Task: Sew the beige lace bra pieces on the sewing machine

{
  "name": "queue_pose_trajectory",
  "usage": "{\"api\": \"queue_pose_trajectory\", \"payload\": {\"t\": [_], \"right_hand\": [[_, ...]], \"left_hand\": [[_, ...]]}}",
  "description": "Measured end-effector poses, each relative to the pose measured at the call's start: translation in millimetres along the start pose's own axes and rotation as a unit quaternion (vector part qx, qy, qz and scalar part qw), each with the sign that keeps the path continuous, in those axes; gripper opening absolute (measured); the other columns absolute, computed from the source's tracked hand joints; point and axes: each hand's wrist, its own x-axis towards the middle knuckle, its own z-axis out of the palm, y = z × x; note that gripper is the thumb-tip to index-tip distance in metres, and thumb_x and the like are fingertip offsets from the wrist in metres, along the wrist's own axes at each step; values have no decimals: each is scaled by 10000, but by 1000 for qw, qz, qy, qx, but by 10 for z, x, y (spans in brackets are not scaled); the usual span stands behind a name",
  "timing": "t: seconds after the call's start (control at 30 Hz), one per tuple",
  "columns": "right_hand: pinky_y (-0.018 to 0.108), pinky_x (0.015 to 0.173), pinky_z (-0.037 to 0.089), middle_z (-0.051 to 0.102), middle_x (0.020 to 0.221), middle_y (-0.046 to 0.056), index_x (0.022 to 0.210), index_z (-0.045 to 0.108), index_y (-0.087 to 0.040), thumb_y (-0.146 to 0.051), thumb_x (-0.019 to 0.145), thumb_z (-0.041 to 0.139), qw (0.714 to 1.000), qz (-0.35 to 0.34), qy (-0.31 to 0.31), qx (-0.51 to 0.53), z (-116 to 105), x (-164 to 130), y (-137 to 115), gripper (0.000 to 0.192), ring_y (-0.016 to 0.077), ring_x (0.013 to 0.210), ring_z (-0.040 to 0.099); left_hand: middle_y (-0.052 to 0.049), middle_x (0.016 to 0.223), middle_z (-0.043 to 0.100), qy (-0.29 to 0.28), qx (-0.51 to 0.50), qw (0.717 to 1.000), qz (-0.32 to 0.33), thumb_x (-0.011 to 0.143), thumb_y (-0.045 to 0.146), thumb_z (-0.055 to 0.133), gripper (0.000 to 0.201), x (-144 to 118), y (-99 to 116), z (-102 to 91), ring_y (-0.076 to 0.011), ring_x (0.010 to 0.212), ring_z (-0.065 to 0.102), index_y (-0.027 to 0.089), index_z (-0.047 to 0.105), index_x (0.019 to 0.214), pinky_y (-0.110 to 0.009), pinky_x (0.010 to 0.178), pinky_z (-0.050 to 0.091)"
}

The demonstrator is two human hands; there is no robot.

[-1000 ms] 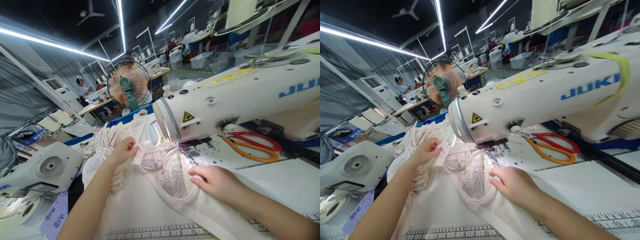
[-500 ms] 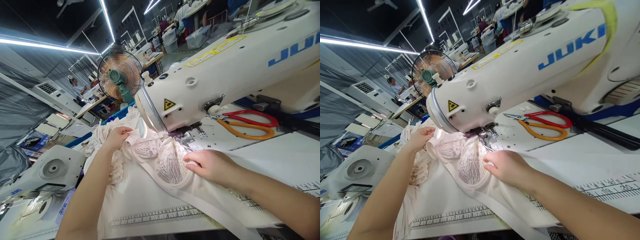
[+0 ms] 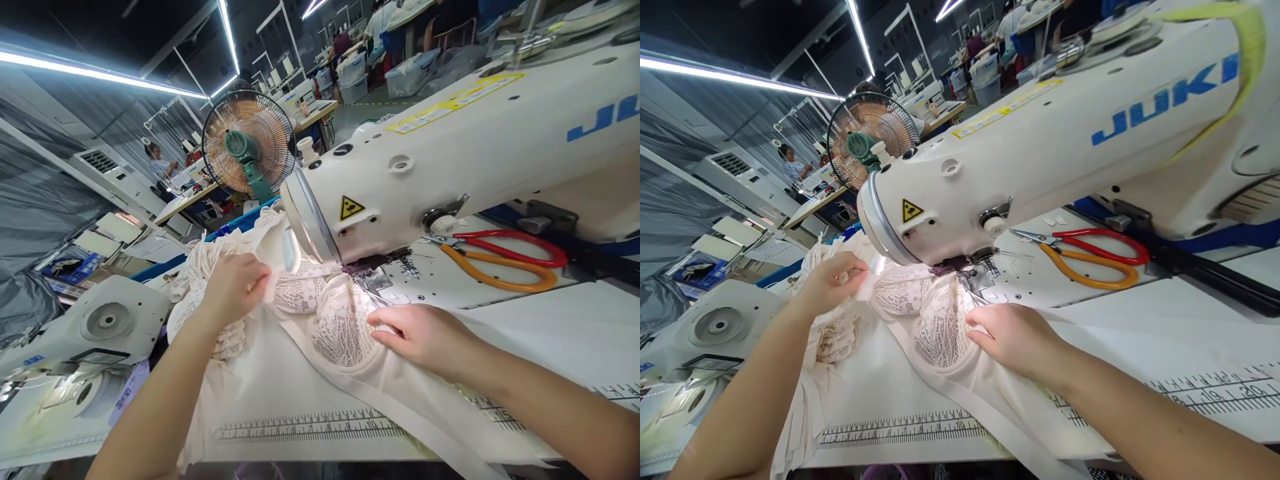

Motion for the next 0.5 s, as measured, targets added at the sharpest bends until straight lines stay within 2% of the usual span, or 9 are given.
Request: {"api": "queue_pose_trajectory", "payload": {"t": [0.03, 0.1, 0.13, 0.2, 0.27, 0.33, 0.5], "right_hand": [[293, 574, 383, 696, 781, -2, 876, 673, -270, -305, 827, 450, 1000, -3, -3, -1, -1, -2, 3, 230, 206, 710, 614], [295, 589, 405, 706, 822, 0, 915, 672, -270, -323, 832, 437, 1000, -5, -10, -1, 10, -8, 21, 255, 206, 736, 622], [299, 607, 419, 710, 872, 1, 941, 670, -271, -336, 836, 430, 1000, -2, -15, 0, 20, -11, 35, 271, 207, 767, 627], [310, 652, 442, 705, 963, -4, 993, 662, -278, -370, 843, 418, 1000, 9, -23, -2, 44, -18, 65, 301, 211, 831, 630], [317, 686, 452, 701, 989, -9, 1026, 653, -283, -402, 846, 413, 1000, 18, -24, -7, 65, -26, 85, 323, 214, 874, 627], [313, 685, 455, 705, 958, -7, 1041, 651, -278, -411, 842, 419, 999, 24, -22, -13, 79, -31, 90, 334, 212, 869, 627], [295, 673, 435, 705, 928, 3, 1041, 654, -266, -391, 832, 442, 999, 22, -14, -20, 87, -30, 69, 323, 197, 828, 626]], "left_hand": [[-13, 684, 551, 33, 84, 995, 51, 794, 178, 436, 180, -94, 129, 38, -140, 656, 503, 197, 605, 735, -312, 708, 383], [11, 629, 513, 94, 198, 963, 160, 798, 77, 389, 246, -287, 364, 173, -113, 584, 450, 196, 599, 749, -312, 704, 353], [15, 627, 511, 119, 228, 942, 215, 803, 54, 382, 256, -378, 459, 260, -107, 572, 435, 186, 596, 755, -308, 689, 340], [9, 649, 526, 133, 257, 912, 292, 819, 56, 404, 222, -532, 586, 443, -110, 573, 427, 158, 592, 761, -309, 650, 320], [1, 662, 531, 113, 262, 906, 312, 831, 87, 444, 169, -640, 632, 600, -120, 579, 425, 136, 592, 767, -317, 622, 309], [1, 654, 521, 89, 254, 914, 302, 832, 101, 463, 142, -698, 622, 700, -127, 576, 421, 126, 597, 794, -322, 610, 307], [-2, 651, 527, 72, 236, 923, 296, 835, 91, 446, 159, -698, 558, 692, -130, 580, 437, 114, 599, 874, -333, 637, 329]]}}
